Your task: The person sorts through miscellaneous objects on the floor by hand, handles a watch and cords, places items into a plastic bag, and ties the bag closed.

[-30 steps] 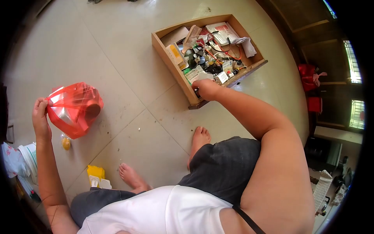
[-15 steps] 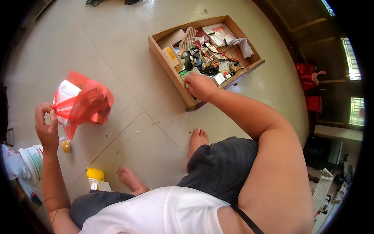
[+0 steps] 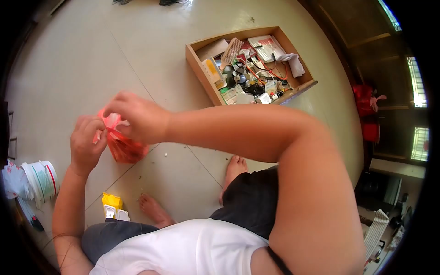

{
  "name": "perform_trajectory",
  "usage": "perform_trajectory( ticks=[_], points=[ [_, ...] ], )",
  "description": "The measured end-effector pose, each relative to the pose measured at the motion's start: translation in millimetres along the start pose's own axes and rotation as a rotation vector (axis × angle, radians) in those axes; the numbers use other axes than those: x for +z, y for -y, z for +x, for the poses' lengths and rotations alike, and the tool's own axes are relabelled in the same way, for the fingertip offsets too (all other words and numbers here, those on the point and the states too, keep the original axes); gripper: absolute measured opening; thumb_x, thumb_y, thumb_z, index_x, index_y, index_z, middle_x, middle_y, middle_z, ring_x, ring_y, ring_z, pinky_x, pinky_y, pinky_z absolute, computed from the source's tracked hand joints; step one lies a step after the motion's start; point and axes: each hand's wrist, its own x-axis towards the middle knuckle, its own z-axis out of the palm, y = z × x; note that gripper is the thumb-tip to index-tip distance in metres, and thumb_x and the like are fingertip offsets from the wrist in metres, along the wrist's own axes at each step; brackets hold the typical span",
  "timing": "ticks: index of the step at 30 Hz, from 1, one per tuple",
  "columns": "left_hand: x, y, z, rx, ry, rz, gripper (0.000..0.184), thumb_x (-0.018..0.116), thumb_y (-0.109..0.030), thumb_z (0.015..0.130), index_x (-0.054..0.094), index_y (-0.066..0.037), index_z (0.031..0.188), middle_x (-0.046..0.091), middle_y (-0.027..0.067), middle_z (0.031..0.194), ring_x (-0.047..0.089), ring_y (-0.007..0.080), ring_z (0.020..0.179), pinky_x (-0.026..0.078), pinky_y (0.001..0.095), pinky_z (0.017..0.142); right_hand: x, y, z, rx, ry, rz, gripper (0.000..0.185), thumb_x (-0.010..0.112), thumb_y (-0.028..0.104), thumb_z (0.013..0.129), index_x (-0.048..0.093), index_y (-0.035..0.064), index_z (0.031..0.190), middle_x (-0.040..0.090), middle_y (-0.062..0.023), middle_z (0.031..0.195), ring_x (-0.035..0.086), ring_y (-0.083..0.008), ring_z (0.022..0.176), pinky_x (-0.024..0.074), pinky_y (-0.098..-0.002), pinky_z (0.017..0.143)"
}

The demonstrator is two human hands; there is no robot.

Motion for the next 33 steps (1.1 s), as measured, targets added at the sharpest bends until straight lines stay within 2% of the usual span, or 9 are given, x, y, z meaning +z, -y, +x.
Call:
perform_trajectory(
  ticks=[2,4,7,13,17,19,20,29,33],
  points=[
    [-1.4,2.4,-4.9,0.013,-0.038,0.022,0.019,0.064,0.007,0.075,0.053,-0.004,0.086,0.057,0.0098,0.086,0.056,0.03,0.083,0.047,0.0376,0.07,17.8,4.5,16.6,-0.114,-0.069,0.006,0.029,0.062,0.007,0.085,0.059,0.0093,0.113,0.059,-0.011,0.106,0.063,-0.0265,0.089,0.0518,-0.0363,0.076],
    [-5.0,6.8,-12.4,-0.114,-0.04,-0.047,0.017,0.064,0.003,0.078,0.052,-0.006,0.087,0.055,0.0076,0.085,0.052,0.0281,0.079,0.044,0.0396,0.067,27.2,10.0,28.0,0.252,0.1,0.263,0.022,0.062,0.01,0.085,0.062,0.0069,0.107,0.063,-0.0112,0.096,0.064,-0.0265,0.088,0.0517,-0.0369,0.075],
    [-5.4,11.4,-22.8,-0.163,-0.031,-0.108,0.015,0.063,0.001,0.082,0.051,-0.006,0.088,0.053,0.0087,0.084,0.05,0.0284,0.078,0.042,0.0397,0.068,37.8,1.9,26.5,0.316,0.216,0.218,0.021,0.065,0.011,0.085,0.064,0.0061,0.105,0.062,-0.0077,0.087,0.062,-0.0236,0.087,0.0509,-0.0353,0.078],
    [0.4,9.3,-24.3,-0.024,-0.034,-0.151,0.007,0.054,0.001,0.089,0.049,-0.003,0.091,0.049,0.0111,0.084,0.047,0.0257,0.073,0.041,0.0338,0.066,49.2,-4.3,19.9,0.277,0.26,-0.184,0.011,0.062,0.013,0.085,0.066,0.0086,0.094,0.063,-0.0084,0.098,0.062,-0.0268,0.085,0.051,-0.0388,0.071],
    [2.8,10.4,-28.7,-0.191,-0.01,-0.234,0.005,0.053,0.0,0.091,0.049,-0.003,0.091,0.048,0.0097,0.084,0.045,0.0226,0.072,0.04,0.0317,0.065,56.9,-11.5,16.1,0.251,0.116,-0.04,0.009,0.064,0.015,0.085,0.065,0.0089,0.091,0.061,-0.0076,0.101,0.062,-0.0264,0.088,0.0513,-0.0388,0.072],
    [0.8,12.8,-26.7,-0.232,-0.014,-0.291,0.005,0.053,-0.002,0.093,0.048,-0.003,0.091,0.046,0.0086,0.083,0.044,0.0204,0.071,0.039,0.0301,0.064,54.2,-8.5,21.2,0.283,0.014,0.239,0.011,0.065,0.016,0.085,0.064,0.0079,0.091,0.06,-0.0071,0.102,0.062,-0.0265,0.092,0.0518,-0.0382,0.074],
    [1.2,12.8,-27.3,-0.235,-0.013,-0.292,0.005,0.053,-0.002,0.093,0.048,-0.003,0.091,0.046,0.0086,0.083,0.044,0.0204,0.071,0.039,0.0301,0.064,56.0,-12.1,21.3,0.206,0.039,0.123,0.008,0.063,0.011,0.086,0.061,0.0057,0.091,0.059,-0.0061,0.101,0.058,-0.0229,0.09,0.0491,-0.0345,0.075],
    [6.2,15.0,-36.9,-0.241,-0.013,-0.376,0.006,0.053,-0.004,0.093,0.048,-0.003,0.091,0.045,0.0066,0.085,0.042,0.0183,0.072,0.039,0.0282,0.065,52.2,-17.5,30.5,0.269,0.228,-0.125,0.013,0.066,0.012,0.083,0.065,0.0056,0.094,0.06,-0.0084,0.104,0.06,-0.0262,0.092,0.0507,-0.0353,0.077],
    [3.1,16.9,-36.0,-0.343,-0.035,-0.433,0.005,0.054,-0.005,0.093,0.049,-0.003,0.092,0.047,0.0067,0.084,0.046,0.0189,0.075,0.041,0.0295,0.068,41.6,-19.6,39.6,0.342,0.222,-0.028,0.01,0.067,0.012,0.083,0.065,0.0057,0.091,0.06,-0.009,0.103,0.061,-0.0259,0.09,0.0513,-0.0354,0.076]
  ],
)
